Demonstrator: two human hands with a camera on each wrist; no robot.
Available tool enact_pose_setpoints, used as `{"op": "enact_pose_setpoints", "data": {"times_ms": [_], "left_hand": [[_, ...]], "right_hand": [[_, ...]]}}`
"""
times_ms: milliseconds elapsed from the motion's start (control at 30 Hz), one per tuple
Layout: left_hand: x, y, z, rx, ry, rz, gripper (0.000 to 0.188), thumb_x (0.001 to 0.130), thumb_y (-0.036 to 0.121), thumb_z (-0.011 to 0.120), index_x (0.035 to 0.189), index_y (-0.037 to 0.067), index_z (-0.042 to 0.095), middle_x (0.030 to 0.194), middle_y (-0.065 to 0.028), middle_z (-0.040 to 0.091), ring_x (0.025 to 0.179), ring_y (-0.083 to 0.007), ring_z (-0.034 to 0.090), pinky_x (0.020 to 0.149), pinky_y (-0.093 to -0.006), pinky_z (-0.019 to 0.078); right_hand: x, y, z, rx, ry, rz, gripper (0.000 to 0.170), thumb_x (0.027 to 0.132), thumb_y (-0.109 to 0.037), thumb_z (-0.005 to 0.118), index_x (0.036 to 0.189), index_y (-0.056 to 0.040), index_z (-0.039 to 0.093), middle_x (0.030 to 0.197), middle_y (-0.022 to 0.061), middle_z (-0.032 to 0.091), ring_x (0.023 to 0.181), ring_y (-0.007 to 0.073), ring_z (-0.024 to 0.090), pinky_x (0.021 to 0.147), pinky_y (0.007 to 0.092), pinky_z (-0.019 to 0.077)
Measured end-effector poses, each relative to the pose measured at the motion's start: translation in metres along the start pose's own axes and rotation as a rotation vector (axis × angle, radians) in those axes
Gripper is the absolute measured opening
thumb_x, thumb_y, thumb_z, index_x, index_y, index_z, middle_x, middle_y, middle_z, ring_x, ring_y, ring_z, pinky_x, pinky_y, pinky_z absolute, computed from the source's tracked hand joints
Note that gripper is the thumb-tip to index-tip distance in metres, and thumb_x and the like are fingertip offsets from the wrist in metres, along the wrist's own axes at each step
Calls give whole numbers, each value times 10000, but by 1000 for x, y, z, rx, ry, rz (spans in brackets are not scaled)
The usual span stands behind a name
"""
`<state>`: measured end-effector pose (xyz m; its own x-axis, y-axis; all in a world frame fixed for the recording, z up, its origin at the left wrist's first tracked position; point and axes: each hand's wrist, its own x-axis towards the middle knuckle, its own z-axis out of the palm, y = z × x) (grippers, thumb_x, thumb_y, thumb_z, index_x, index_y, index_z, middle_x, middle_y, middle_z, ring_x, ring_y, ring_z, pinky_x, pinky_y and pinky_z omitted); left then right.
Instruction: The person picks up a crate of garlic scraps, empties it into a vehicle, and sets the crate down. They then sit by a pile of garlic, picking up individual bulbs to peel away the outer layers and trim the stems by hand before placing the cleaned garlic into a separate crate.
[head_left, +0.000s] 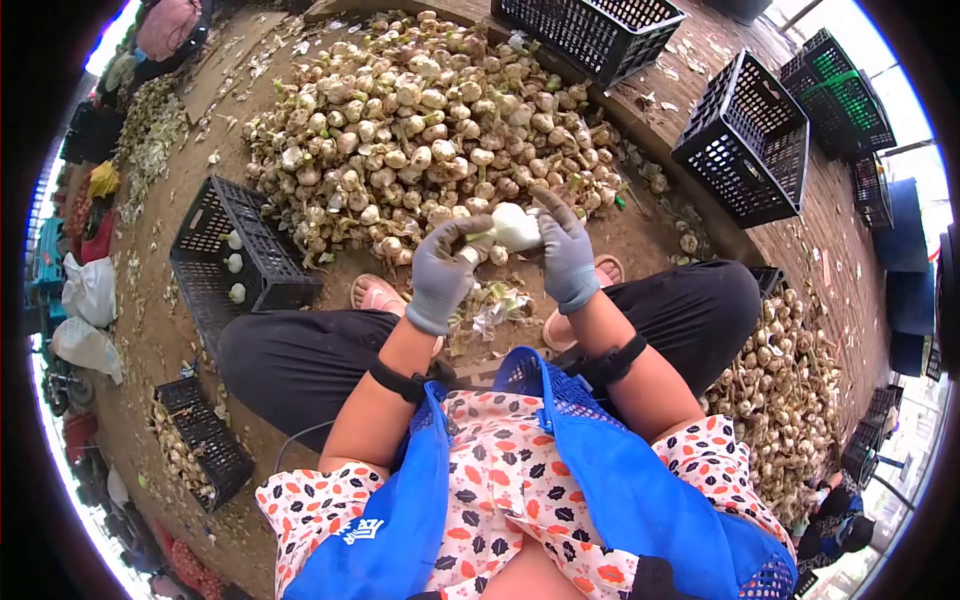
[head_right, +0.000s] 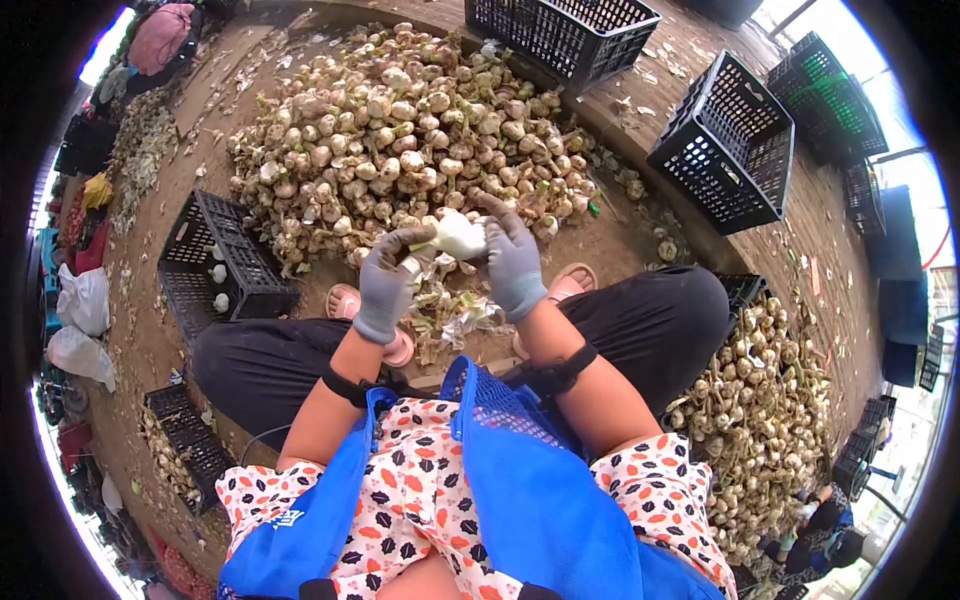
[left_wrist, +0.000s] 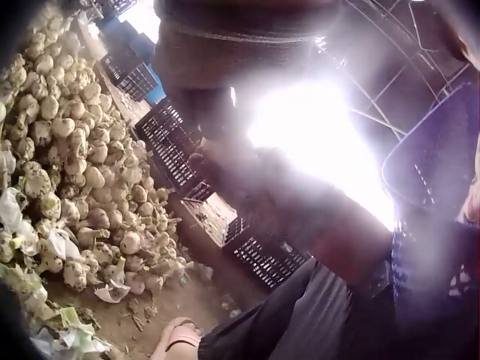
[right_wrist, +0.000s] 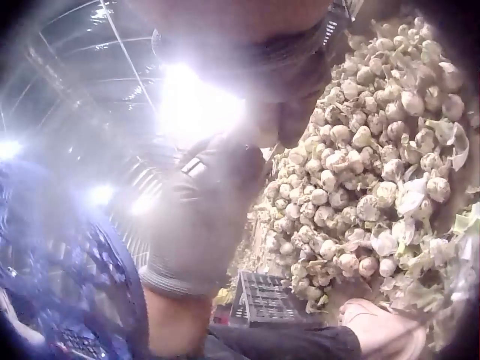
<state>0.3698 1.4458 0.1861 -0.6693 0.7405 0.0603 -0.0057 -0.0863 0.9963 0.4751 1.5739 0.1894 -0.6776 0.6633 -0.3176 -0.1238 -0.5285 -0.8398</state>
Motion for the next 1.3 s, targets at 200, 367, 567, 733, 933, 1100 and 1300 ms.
{"op": "enact_pose_setpoints", "data": {"times_ms": [200,367,567,733,933,1100,1300], "left_hand": [[9,15,-24,-761,205,-407,238,935,131,512,1102,-30,563,1021,-165,634,896,-263,652,801,-356,565],[9,10,-23,-758,236,-458,223,937,119,488,1081,-32,564,1012,-155,631,874,-255,654,773,-359,573],[-16,-26,2,-257,-205,-357,312,889,79,590,1173,15,479,1098,-99,572,1014,-201,581,918,-343,487],[-13,-50,0,78,-636,-439,681,844,170,671,1416,124,302,1221,-142,530,1095,-224,542,960,-325,431],[43,-136,-47,642,-299,-829,602,763,201,644,1331,109,467,1211,-215,570,1044,-296,606,887,-351,485],[91,-149,-42,1027,-216,-671,511,770,154,600,1276,178,532,1215,-162,578,1060,-325,587,897,-386,478],[65,-187,27,1233,-624,-508,494,768,212,591,1256,158,533,1264,-111,544,1127,-282,536,943,-367,448]], "right_hand": [[25,-4,-47,539,-346,93,314,912,-72,461,1222,-84,508,864,60,633,644,120,613,534,254,525],[7,0,-22,-1429,-216,-234,789,797,-281,687,1444,-174,249,1429,223,313,1226,346,459,1005,379,390],[-5,0,-3,-347,-335,-40,493,853,-56,635,1293,-30,413,1234,150,470,1006,263,594,788,326,535],[18,0,-25,-173,266,-79,220,862,-116,611,1036,-19,518,858,99,605,654,200,633,518,309,545],[20,-12,-34,108,375,-89,225,851,-89,537,1062,-11,545,929,112,608,837,214,629,719,314,536],[23,-8,-38,63,421,-221,334,840,-47,519,1169,-1,489,1024,127,581,881,221,621,736,306,528],[24,-10,-30,29,374,-195,402,818,16,532,1214,-3,464,1090,115,545,915,204,614,797,289,509]]}}
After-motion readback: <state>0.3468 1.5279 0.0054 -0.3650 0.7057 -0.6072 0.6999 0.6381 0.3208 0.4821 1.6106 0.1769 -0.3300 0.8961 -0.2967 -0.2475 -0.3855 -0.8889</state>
